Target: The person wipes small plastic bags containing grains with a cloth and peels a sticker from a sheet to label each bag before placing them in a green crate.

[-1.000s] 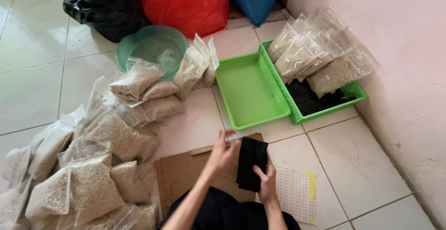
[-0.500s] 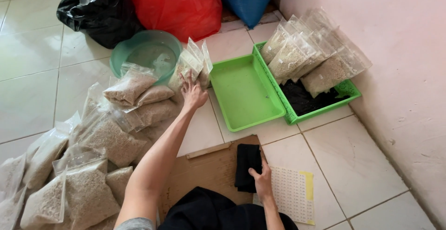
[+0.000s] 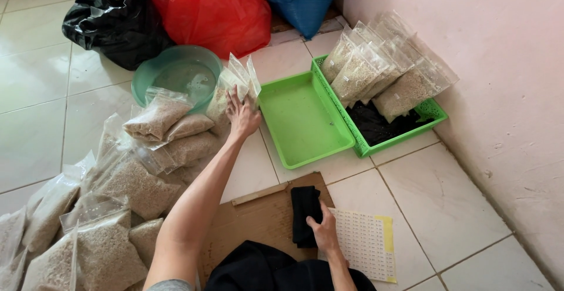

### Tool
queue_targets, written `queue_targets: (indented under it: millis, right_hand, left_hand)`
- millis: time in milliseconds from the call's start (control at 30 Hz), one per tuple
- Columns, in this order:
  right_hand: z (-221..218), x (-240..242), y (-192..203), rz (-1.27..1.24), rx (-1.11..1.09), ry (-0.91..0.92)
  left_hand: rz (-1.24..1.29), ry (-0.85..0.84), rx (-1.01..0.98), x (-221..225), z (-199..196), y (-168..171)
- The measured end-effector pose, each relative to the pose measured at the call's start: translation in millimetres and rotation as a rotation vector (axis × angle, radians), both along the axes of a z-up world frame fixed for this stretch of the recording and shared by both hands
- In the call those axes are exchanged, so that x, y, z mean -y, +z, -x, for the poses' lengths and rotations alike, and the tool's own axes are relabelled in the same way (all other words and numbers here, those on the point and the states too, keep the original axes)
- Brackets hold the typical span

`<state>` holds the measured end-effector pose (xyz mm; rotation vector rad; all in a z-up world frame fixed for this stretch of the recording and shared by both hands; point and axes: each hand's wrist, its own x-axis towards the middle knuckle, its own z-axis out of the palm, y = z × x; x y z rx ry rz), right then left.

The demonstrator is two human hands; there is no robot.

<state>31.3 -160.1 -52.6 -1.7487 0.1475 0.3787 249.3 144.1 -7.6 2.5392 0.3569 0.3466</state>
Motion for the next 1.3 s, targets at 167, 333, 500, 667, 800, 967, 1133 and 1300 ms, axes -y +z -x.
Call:
queue_targets:
  millis: [167,333,500,667,800,967,1133,1300]
  right_hand:
    - [-0.5,1.5,-11.0,0.039,-0.008,0.011]
    - [-1.4,3.0,-19.9,0.030,-0.011,0.008]
    - [-1.9,2.6,-4.5,-0.015,0.027,0.031]
    - [-4.6,3.6,-12.5,-0.002,0.020,0.014]
    - [-5.7,4.4,-23.1,0.031,-0.008,0.015]
    - [-3.9,2.2,-0.7,-0.009,-0.019,-0.101]
    - [-6.8,6.2,12.8,-0.143,0.099,-0.339]
    - [-6.2,8.5,14.0,-0.255,0.145,-0.619]
  left_hand:
    - [-0.098,0.127,0.053,1.8,-2.7,6.6]
    - [-0.239,0.201,0.059,2.2,-23.7,13.1]
    - [-0.223,0.115,0.042,2.9,-50.3,10.2]
    - [-0.160,0.060,0.073,2.8,-34.3,16.3]
    - [-0.023,0.032,0.149,-3.7,-20.0,13.1]
    - [0.006,-0.187,0.298,10.6,37.3,54.6]
    - [0.232,-0.436,0.357,25.1,98.5,64.3]
    - [0.306,-0.384,0.399,52.0,158.2,44.8]
